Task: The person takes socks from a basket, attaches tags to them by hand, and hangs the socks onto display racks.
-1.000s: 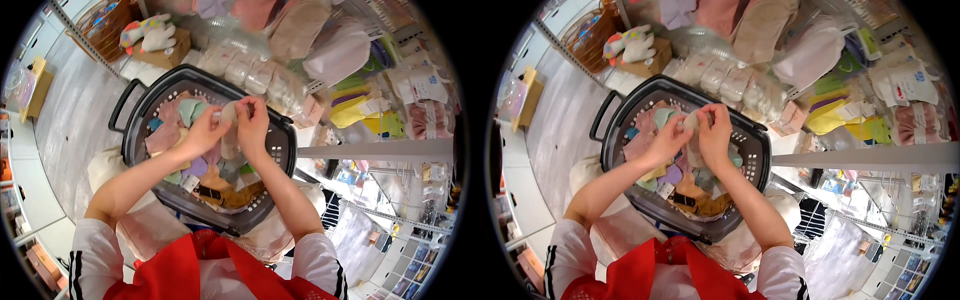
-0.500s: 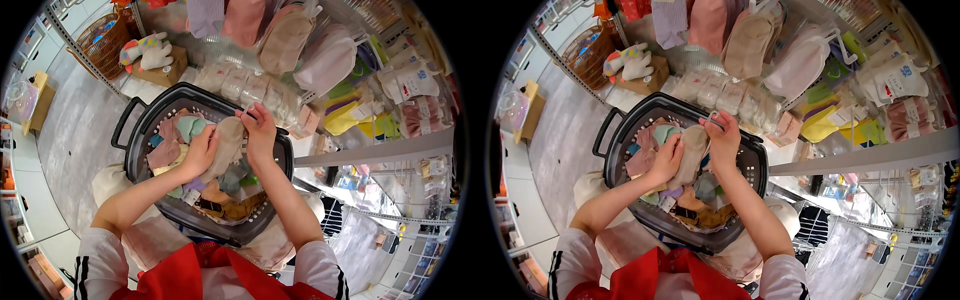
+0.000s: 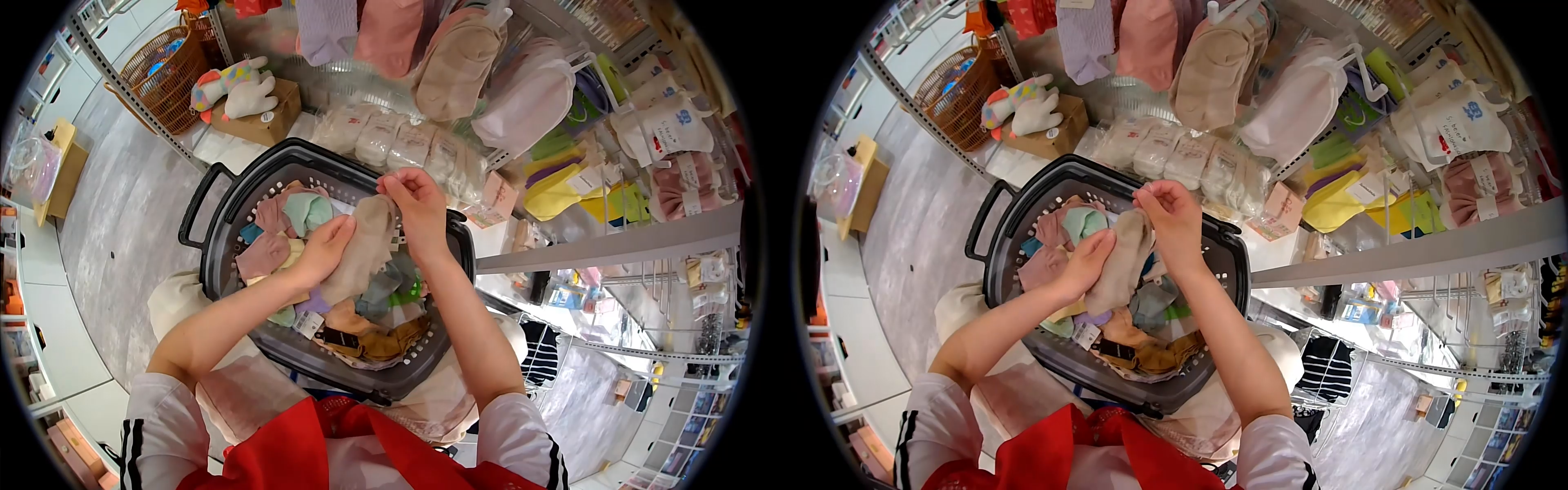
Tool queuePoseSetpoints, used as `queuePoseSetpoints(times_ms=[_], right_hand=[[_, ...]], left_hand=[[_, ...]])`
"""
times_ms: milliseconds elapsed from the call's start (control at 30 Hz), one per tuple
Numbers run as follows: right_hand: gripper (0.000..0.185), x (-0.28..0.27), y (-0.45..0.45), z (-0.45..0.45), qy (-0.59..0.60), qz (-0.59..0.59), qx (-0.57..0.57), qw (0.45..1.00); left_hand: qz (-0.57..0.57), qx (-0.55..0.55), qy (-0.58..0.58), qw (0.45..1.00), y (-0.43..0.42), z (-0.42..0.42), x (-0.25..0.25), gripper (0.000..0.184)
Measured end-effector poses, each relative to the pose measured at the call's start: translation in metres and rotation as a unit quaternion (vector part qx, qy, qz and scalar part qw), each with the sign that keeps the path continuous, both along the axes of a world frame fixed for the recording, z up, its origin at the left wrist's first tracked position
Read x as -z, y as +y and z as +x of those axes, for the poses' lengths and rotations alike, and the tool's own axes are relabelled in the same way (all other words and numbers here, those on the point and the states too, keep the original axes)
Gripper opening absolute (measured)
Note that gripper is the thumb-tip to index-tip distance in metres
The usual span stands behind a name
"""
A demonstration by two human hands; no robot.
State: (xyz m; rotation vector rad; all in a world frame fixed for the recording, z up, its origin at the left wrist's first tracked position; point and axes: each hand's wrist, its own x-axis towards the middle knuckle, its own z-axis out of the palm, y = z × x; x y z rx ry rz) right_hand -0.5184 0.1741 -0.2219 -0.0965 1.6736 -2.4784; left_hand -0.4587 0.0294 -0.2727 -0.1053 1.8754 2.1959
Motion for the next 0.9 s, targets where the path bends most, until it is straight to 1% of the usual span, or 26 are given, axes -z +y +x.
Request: queuePoseSetpoints(times_ms=[33, 67, 133, 167, 267, 367, 400, 467, 500, 600, 667, 700, 800, 833, 900], right_hand=[[0.006, -0.001, 0.001, -0.001, 0.011, 0.020, -0.005, 1.000], [0.007, -0.003, 0.003, -0.002, 0.022, 0.040, -0.011, 0.999], [0.008, -0.008, 0.004, -0.003, 0.021, 0.040, -0.017, 0.999], [0.009, -0.010, 0.005, -0.004, 0.021, 0.040, -0.020, 0.999], [0.011, -0.013, 0.009, -0.005, 0.035, 0.065, -0.010, 0.997], [0.012, -0.012, 0.010, -0.007, 0.033, 0.043, 0.004, 0.999], [0.013, -0.010, 0.011, -0.009, 0.039, 0.030, 0.009, 0.999], [0.015, -0.007, 0.013, -0.012, 0.049, 0.005, 0.017, 0.999], [0.016, -0.008, 0.013, -0.013, 0.046, -0.004, 0.023, 0.999], [0.018, -0.012, 0.017, -0.016, 0.038, -0.018, 0.040, 0.998], [0.018, -0.013, 0.022, -0.018, 0.036, -0.010, 0.051, 0.998], [0.018, -0.014, 0.024, -0.019, 0.037, -0.011, 0.055, 0.998], [0.017, -0.017, 0.029, -0.022, 0.041, -0.014, 0.065, 0.997], [0.017, -0.018, 0.031, -0.022, 0.043, -0.015, 0.067, 0.997], [0.016, -0.019, 0.034, -0.023, 0.048, -0.007, 0.066, 0.997]], left_hand=[[0.082, 0.001, -0.060, 0.995, 0.000, -0.001, 0.000, 0.031], [0.120, 0.010, -0.111, 0.986, -0.002, -0.001, -0.001, 0.032], [0.195, 0.028, -0.214, 0.957, -0.004, 0.000, -0.021, 0.034], [0.201, 0.043, -0.239, 0.949, -0.003, -0.001, -0.029, 0.031], [0.252, 0.125, -0.252, 0.926, -0.011, -0.003, -0.009, 0.031], [0.302, 0.214, -0.251, 0.894, -0.016, -0.003, -0.018, 0.034], [0.359, 0.274, -0.236, 0.860, -0.017, -0.004, -0.013, 0.035], [0.465, 0.385, -0.199, 0.772, -0.017, -0.008, 0.008, 0.038], [0.485, 0.411, -0.209, 0.743, -0.013, -0.009, 0.007, 0.039], [0.407, 0.360, -0.204, 0.814, -0.015, -0.001, -0.004, 0.038], [0.415, 0.367, -0.201, 0.808, -0.014, -0.004, 0.003, 0.040], [0.419, 0.370, -0.200, 0.805, -0.012, -0.006, -0.002, 0.041], [0.296, 0.260, -0.251, 0.884, -0.010, -0.002, -0.022, 0.044], [0.296, 0.283, -0.214, 0.887, -0.010, -0.004, -0.012, 0.047], [0.298, 0.255, -0.230, 0.891, -0.010, -0.007, -0.016, 0.048]])
